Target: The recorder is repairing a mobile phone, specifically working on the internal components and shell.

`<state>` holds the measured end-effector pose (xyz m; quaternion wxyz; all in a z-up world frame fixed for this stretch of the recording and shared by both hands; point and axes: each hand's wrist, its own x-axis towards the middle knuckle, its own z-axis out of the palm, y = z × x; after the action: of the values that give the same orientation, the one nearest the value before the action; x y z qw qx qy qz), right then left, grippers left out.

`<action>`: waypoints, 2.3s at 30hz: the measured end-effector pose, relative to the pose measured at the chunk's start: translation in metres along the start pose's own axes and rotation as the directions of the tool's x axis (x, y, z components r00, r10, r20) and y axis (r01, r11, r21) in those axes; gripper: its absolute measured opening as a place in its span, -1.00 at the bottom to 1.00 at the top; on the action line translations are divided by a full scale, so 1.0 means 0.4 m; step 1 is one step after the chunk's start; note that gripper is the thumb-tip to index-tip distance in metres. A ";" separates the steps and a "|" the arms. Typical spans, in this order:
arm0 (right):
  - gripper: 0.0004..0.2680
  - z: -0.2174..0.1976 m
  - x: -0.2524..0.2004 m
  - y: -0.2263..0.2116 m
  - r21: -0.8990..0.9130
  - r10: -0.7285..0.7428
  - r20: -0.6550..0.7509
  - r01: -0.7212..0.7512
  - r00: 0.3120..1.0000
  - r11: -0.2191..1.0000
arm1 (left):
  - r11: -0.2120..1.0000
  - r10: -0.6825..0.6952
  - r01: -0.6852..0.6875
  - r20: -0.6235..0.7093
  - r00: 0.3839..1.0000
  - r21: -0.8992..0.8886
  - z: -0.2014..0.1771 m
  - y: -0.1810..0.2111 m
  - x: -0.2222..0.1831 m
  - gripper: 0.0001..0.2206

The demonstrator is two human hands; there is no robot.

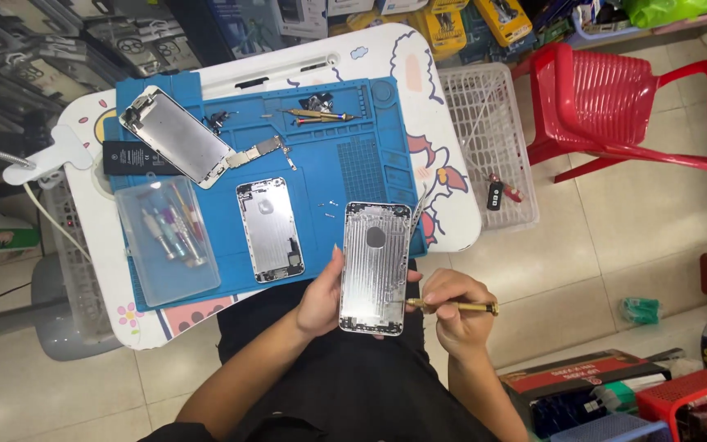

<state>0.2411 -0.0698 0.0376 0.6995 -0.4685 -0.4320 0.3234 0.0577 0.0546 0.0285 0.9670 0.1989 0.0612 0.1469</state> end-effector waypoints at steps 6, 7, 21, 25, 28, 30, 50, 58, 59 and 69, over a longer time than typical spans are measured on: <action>-0.61 0.114 0.013 -0.027 0.110 0.045 0.026 -0.047 0.999 0.993 | 0.999 -0.015 0.016 0.028 0.999 -0.048 -0.029 0.013 -0.092 -0.21; -0.60 0.129 0.020 -0.032 0.093 0.029 0.058 -0.035 0.998 0.995 | 1.000 0.028 -0.028 0.004 1.000 -0.012 -0.034 0.019 -0.104 -0.24; -0.64 0.341 0.117 0.038 0.169 0.028 0.247 -0.071 0.969 0.983 | 0.989 0.111 -0.124 -0.156 0.981 -0.076 -0.098 0.166 -0.265 -0.26; -0.69 0.362 0.120 0.069 0.171 0.116 0.245 -0.161 0.962 0.972 | 0.986 0.117 -0.142 -0.253 0.961 -0.084 -0.110 0.165 -0.286 -0.28; -0.70 0.358 0.108 0.096 0.166 0.189 0.248 -0.234 0.950 0.958 | 0.962 0.165 -0.190 -0.136 0.977 -0.195 -0.147 0.145 -0.306 -0.35; -0.69 0.361 0.109 0.075 0.129 0.171 0.265 -0.210 0.949 0.969 | 0.963 0.152 -0.187 -0.179 0.972 -0.196 -0.146 0.135 -0.298 -0.35; -0.76 0.255 0.000 -0.007 -0.511 0.030 0.404 0.198 0.914 0.836 | 0.903 0.276 -0.357 -0.315 0.908 -0.239 -0.240 -0.099 -0.243 -0.48; -0.81 0.299 -0.005 -0.034 -0.739 0.248 0.363 0.115 0.898 0.664 | 0.925 0.236 -0.317 -0.334 0.912 -0.211 -0.220 -0.093 -0.222 -0.54; -0.81 0.302 -0.001 -0.036 -0.739 0.251 0.361 0.111 0.898 0.665 | 0.925 0.233 -0.314 -0.337 0.912 -0.212 -0.223 -0.097 -0.224 -0.54; -0.82 0.322 0.020 -0.028 -0.775 0.370 0.399 0.093 0.839 0.624 | 0.924 0.127 -0.248 -0.377 0.917 -0.291 -0.247 -0.102 -0.231 -0.54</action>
<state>0.1283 -0.0186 0.0747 0.2580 -0.6472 -0.6615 0.2775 -0.0368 0.0264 -0.0727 0.9410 0.0080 0.1875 0.2816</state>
